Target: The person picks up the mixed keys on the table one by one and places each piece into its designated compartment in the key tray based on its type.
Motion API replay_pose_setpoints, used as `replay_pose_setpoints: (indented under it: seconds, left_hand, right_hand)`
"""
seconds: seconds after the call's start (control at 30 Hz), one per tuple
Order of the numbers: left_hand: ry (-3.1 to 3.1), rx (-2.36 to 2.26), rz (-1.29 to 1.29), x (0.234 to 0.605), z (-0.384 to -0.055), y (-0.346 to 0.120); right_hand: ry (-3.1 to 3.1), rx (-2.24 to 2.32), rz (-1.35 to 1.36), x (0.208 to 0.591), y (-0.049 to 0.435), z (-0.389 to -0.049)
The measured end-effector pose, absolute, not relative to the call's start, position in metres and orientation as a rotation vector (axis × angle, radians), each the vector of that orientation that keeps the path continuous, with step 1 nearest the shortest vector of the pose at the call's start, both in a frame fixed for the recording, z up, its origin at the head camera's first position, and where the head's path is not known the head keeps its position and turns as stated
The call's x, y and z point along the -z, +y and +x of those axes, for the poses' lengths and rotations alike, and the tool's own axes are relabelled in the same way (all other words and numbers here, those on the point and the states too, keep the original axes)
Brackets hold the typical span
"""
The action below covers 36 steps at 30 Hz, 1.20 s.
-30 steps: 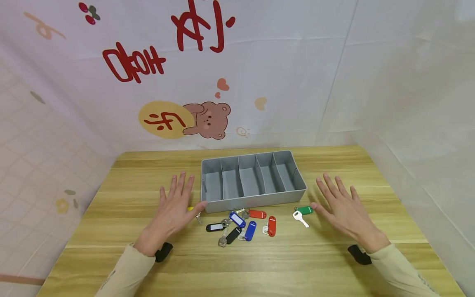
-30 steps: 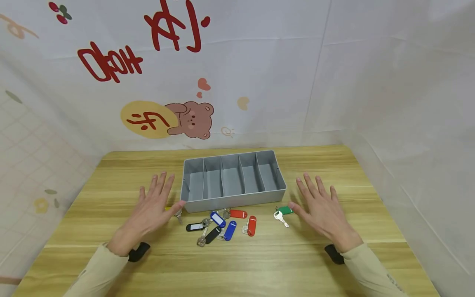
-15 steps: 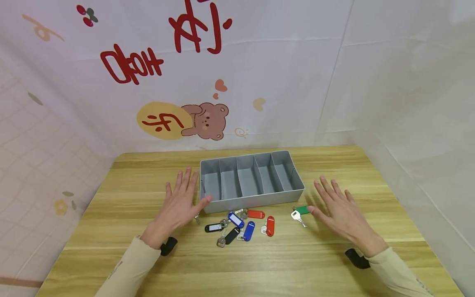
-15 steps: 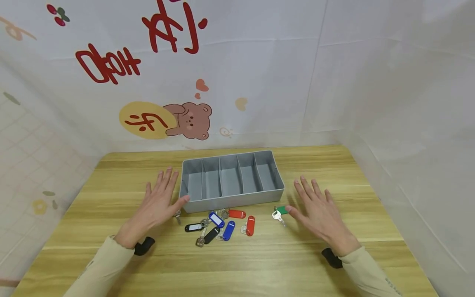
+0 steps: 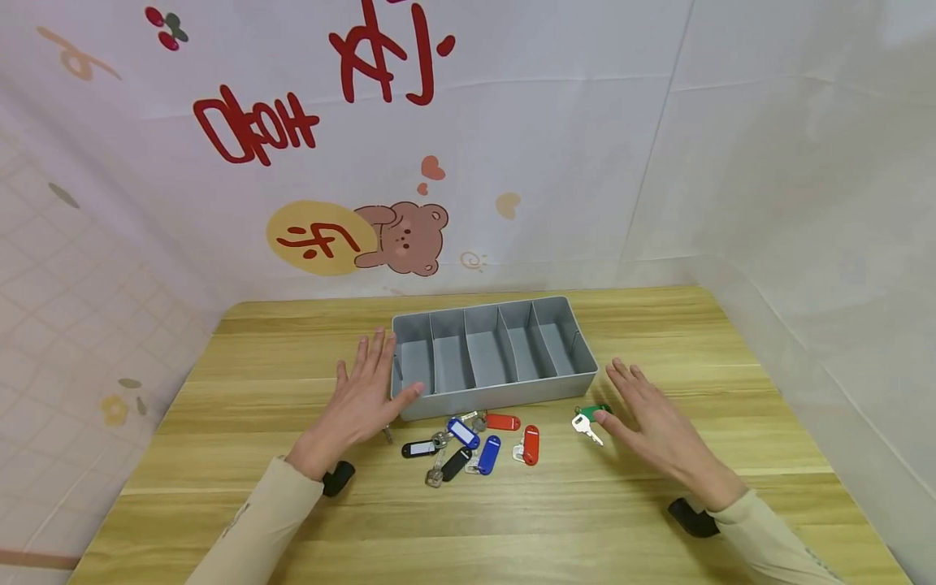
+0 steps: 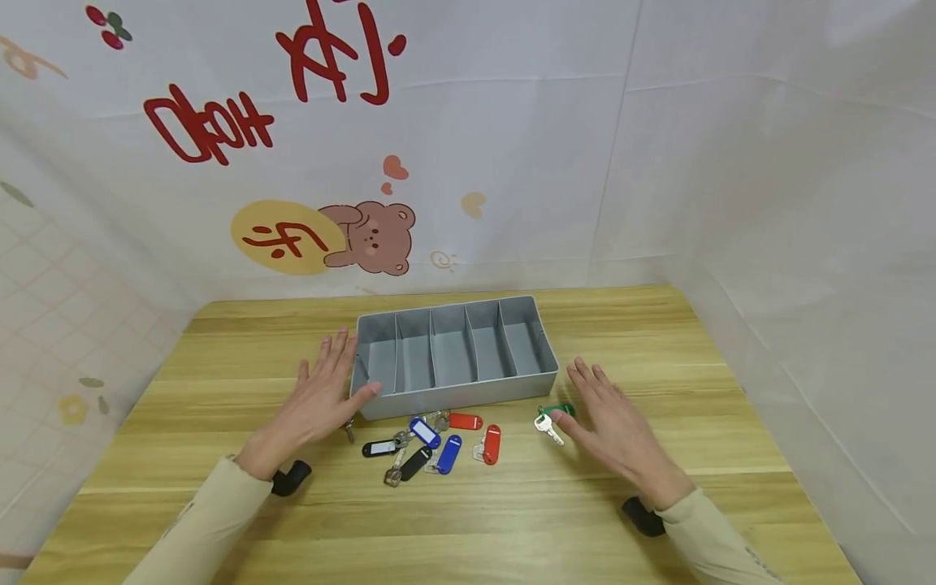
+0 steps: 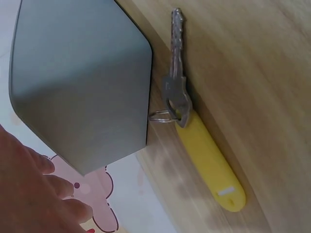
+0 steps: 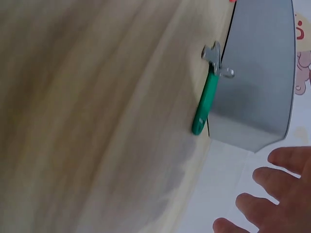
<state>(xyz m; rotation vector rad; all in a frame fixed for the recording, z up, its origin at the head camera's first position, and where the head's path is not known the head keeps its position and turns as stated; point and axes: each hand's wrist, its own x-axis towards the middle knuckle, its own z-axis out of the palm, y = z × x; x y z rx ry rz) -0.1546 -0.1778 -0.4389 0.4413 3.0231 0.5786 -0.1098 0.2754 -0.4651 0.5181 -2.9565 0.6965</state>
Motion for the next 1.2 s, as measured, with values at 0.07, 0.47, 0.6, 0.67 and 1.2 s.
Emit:
replay_pose_setpoints:
  seconds: [0.07,0.47,0.6,0.67,1.2]
  left_hand:
    - [3.017,-0.58,0.443,0.439,-0.155,-0.177]
    - [3.02,-0.542,0.455,0.44,-0.157,-0.175]
    - [3.016,-0.538,0.454,0.441,-0.157,-0.175]
    - [3.016,-0.536,0.455,0.442,-0.157,-0.175]
    - [3.032,-0.494,0.492,0.444,-0.157,-0.175]
  right_hand:
    - [-2.95,-0.751,0.496,0.465,0.274,-0.109]
    - [-2.928,-0.94,0.365,0.466,0.266,-0.104]
    - [-2.904,-0.931,0.385,0.47,0.262,-0.105]
    - [-2.889,-0.933,0.399,0.471,0.261,-0.105]
    - [-2.865,-0.933,0.429,0.483,0.249,-0.117]
